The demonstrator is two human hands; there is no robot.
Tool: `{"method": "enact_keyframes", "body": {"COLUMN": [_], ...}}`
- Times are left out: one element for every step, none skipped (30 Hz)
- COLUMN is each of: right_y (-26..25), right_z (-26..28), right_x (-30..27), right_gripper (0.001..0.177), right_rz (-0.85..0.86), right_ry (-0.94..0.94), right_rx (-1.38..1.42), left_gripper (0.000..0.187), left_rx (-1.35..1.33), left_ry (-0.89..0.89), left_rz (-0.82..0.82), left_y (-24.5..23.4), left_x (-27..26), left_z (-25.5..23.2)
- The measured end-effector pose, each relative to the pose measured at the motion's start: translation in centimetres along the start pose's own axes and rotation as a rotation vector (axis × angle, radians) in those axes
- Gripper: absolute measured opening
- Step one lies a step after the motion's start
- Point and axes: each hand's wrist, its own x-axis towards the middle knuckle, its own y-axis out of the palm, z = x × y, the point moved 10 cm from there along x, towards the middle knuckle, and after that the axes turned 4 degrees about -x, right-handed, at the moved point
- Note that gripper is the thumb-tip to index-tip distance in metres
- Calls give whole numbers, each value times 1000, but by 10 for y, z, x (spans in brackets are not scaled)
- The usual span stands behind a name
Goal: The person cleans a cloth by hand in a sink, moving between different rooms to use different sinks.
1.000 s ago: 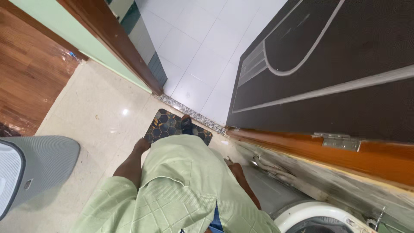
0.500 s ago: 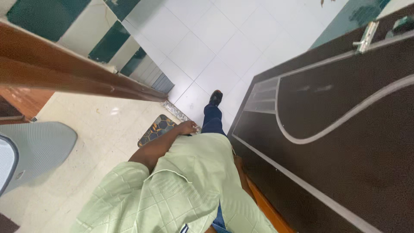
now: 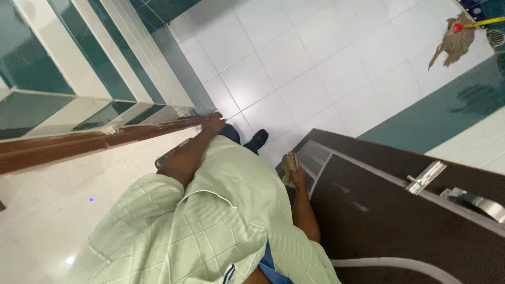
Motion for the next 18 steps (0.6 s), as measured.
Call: {"method": "enact_keyframes", "body": {"right_y": [-9, -13, -14, -16, -18, -18, -15, -11, -7, -7, -5, -3, -1, 3, 0, 5, 6, 9], "right_z": [15, 35, 57, 69, 81, 98, 117, 136, 154, 175, 197, 221, 247, 273, 294, 321, 348, 375], "right_x": [14, 30, 47, 55, 66, 76, 86, 97, 106, 115, 122, 130, 138, 143, 150, 159, 167, 176], "right_gripper": [36, 36, 36, 36, 36, 37, 37, 37, 37, 37, 37, 37, 38, 31, 31, 27, 24, 24], "right_rz": [2, 4, 9, 17, 28, 37, 44, 61, 80, 91, 102, 108, 109, 96, 104, 127, 150, 169], "right_ry": [-17, -38, -61, -71, -86, -107, -131, -159, -188, -215, -250, -295, -346, -392, -399, -424, -450, -465], "right_rx": [-2, 0, 2, -6, -16, -23, -28, -26, -21, -16, -14, -39, -76, -190, -222, -238, -254, -267], "left_gripper": [52, 52, 51, 51, 51, 48, 46, 46, 47, 49, 49, 50, 51, 51, 55, 58, 61, 63], "left_rx": [-11, -17, 141, 296, 287, 213, 141, 119, 87, 54, 32, -18, -68, -100, -158, -197, -258, -316], "left_ry": [-16, -22, 86, 186, 171, 192, 211, 202, 132, 69, 67, 15, -35, -44, 106, 251, 307, 362], "left_rz": [1, -10, 30, 88, 93, 53, 11, 4, 55, 110, 108, 152, 198, 198, 153, 93, 106, 113], "left_y": [9, 11, 17, 28, 23, 15, 7, 0, -3, -5, -14, -19, -23, -30, -45, -69, -81, -97], "left_x": [2, 7, 11, 10, 18, 27, 34, 48, 62, 75, 89, 107, 124, 140, 156, 167, 173, 181], "left_z": [-13, -23, -44, -57, -58, -65, -69, -73, -70, -71, -77, -81, -86, -95, -122, -140, -156, -176]}}
